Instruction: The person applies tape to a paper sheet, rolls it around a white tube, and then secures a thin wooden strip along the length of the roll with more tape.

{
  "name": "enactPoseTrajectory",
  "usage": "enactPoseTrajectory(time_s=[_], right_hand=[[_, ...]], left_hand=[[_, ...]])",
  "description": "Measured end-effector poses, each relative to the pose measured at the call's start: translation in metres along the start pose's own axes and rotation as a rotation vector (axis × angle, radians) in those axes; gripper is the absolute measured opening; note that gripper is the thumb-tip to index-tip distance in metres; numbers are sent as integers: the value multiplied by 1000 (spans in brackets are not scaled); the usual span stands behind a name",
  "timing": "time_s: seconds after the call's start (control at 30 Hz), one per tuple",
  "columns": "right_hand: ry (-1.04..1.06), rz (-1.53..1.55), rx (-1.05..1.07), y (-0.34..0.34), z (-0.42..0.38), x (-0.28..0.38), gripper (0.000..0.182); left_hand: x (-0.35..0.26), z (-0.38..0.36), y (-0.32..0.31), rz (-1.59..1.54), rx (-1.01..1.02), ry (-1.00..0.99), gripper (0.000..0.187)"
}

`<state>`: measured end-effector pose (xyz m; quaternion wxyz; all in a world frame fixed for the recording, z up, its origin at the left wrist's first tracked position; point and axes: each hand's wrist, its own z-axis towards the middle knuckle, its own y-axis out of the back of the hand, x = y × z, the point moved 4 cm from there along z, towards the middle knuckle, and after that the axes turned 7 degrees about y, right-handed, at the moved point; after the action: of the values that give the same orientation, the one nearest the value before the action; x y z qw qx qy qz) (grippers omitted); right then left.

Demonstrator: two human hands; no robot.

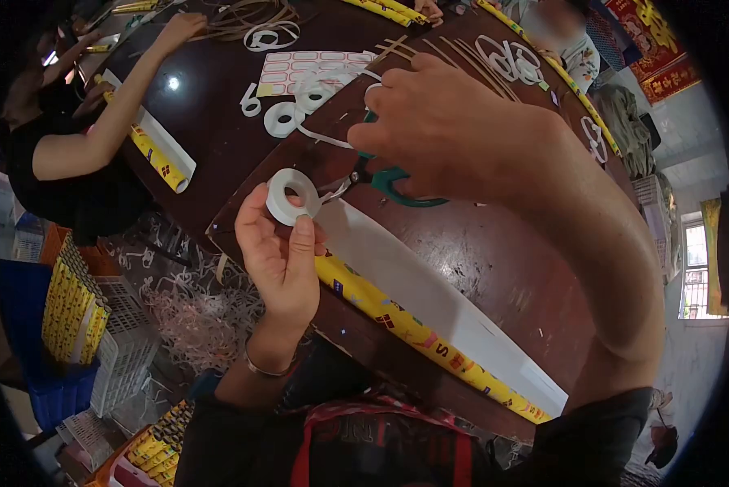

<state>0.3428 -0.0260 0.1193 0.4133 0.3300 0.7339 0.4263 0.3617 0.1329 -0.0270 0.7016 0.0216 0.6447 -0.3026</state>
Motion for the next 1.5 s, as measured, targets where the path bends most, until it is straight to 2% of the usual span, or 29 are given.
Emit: enactPoseTrajectory(time_s=[0.13,0.57,0.73,1.5], right_hand=[[21,-2,21,-1,5,2,25],[34,-40,78,0,12,5,26],[21,-6,167,1,12,5,27],[-19,79,175,10,10,6,29]], left_hand=[[-1,0,-2,-1,8,-1,47],[0,0,-1,7,22,-20,46],[-1,-1,-1,9,28,-28,46],[-1,-1,-1,-6,53,-39,47]])
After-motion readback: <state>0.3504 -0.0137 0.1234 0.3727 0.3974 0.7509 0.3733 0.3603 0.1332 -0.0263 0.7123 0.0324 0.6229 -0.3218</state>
